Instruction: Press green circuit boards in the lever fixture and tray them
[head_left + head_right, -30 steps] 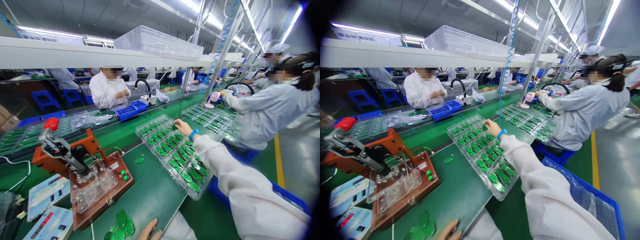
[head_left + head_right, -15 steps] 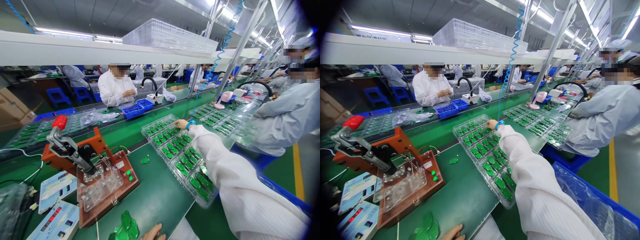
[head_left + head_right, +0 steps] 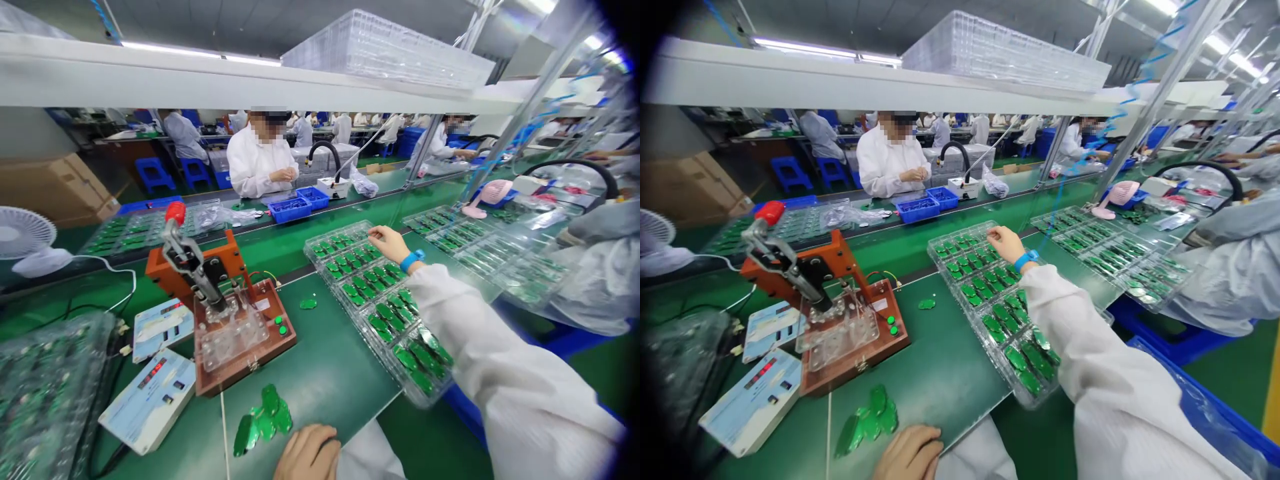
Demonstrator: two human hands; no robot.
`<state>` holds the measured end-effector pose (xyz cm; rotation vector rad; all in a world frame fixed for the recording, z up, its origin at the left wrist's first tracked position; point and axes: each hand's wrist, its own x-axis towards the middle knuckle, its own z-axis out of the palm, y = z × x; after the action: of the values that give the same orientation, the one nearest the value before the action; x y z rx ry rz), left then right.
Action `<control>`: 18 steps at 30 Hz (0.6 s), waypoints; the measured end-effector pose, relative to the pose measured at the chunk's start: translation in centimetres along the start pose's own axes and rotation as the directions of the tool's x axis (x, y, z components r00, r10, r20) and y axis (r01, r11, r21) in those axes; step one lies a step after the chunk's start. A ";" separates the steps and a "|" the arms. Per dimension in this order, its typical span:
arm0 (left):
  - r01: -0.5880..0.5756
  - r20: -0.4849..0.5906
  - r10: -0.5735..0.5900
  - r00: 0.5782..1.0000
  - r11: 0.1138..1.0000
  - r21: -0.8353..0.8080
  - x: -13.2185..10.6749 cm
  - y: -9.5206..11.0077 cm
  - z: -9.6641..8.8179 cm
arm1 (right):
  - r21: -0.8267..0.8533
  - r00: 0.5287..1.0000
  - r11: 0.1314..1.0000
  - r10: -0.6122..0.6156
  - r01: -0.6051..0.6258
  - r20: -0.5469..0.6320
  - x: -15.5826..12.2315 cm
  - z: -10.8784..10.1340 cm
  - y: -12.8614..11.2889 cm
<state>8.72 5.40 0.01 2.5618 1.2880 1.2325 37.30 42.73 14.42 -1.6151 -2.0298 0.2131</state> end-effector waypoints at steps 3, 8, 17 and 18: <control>0.045 0.099 -0.032 0.995 0.990 -0.132 0.5 0.9 -1.3 | 0.120 0.984 0.983 -0.154 0.142 0.092 -5.2 -0.1 -4.7; 0.187 0.208 -0.121 0.971 0.922 -0.338 0.5 1.8 -4.2 | 0.397 0.786 0.825 -0.533 0.402 0.314 -17.1 1.9 -12.0; 0.486 0.322 -0.414 0.851 0.853 -0.190 -1.5 -5.6 -14.2 | 0.556 0.674 0.782 -0.574 0.282 0.466 -24.9 10.1 -17.9; 0.506 0.355 -0.429 0.831 0.848 -0.159 -1.7 -6.5 -14.6 | 0.553 0.676 0.784 -0.572 0.283 0.465 -24.8 10.7 -18.3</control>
<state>-5.83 3.98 6.71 1.9830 1.4614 0.7971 19.87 16.55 5.74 -0.7621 -2.5316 1.0562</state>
